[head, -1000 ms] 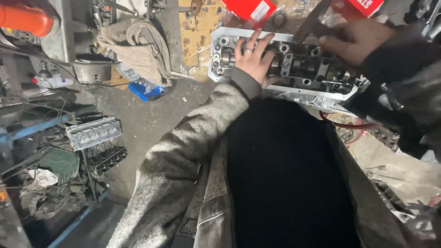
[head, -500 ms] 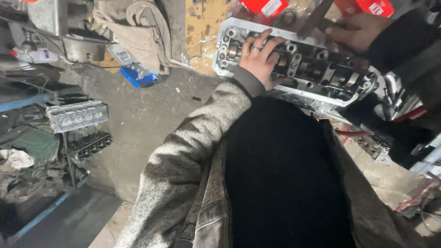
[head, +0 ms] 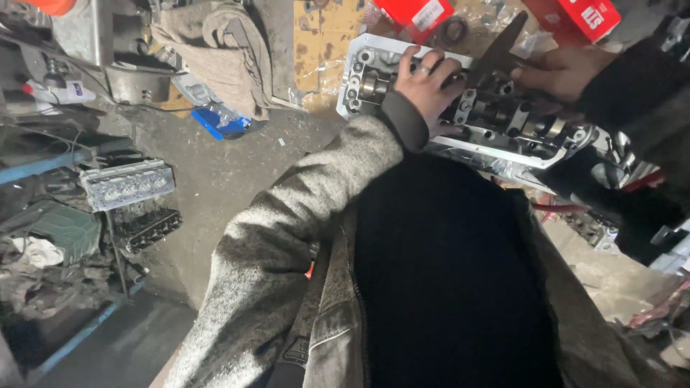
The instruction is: Assembling components onto an engine cylinder head including camshafts and inspecting parts.
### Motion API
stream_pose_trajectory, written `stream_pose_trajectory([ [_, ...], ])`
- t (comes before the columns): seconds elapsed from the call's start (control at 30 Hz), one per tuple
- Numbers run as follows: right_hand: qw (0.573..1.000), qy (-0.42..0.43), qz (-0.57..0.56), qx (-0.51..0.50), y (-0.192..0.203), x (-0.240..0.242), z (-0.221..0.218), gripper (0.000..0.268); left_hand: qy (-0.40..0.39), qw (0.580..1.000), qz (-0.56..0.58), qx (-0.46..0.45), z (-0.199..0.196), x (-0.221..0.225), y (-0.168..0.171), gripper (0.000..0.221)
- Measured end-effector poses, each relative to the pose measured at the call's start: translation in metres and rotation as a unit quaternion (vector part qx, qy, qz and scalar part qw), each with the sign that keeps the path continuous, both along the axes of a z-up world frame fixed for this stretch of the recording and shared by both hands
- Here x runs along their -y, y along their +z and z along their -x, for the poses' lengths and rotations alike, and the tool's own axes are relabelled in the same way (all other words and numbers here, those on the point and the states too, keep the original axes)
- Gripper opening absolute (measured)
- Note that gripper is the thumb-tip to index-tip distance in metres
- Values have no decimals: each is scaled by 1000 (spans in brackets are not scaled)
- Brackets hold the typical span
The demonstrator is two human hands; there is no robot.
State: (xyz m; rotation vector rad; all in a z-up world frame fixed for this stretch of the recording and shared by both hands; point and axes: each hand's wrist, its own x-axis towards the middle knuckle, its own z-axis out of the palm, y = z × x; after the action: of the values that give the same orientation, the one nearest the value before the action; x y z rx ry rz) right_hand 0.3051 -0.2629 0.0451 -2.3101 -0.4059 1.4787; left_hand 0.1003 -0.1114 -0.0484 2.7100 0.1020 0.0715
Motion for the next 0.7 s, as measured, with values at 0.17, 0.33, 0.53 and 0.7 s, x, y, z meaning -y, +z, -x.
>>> stream_pose_trajectory([
  [0.17, 997, 80, 15, 14, -6, 7, -11, 51, -17, 999, 21, 29, -9, -4, -8, 77],
  [0.33, 990, 115, 81, 34, -11, 6, -18, 47, -18, 998, 17, 65, -8, 1, -15, 77],
  [0.53, 986, 75, 148, -14, 1, 5, -8, 46, -27, 997, 13, 72, -5, -1, -15, 72],
  [0.7, 995, -18, 96, 19, -8, 12, -6, 43, -39, 997, 9, 73, -5, -3, -22, 71],
])
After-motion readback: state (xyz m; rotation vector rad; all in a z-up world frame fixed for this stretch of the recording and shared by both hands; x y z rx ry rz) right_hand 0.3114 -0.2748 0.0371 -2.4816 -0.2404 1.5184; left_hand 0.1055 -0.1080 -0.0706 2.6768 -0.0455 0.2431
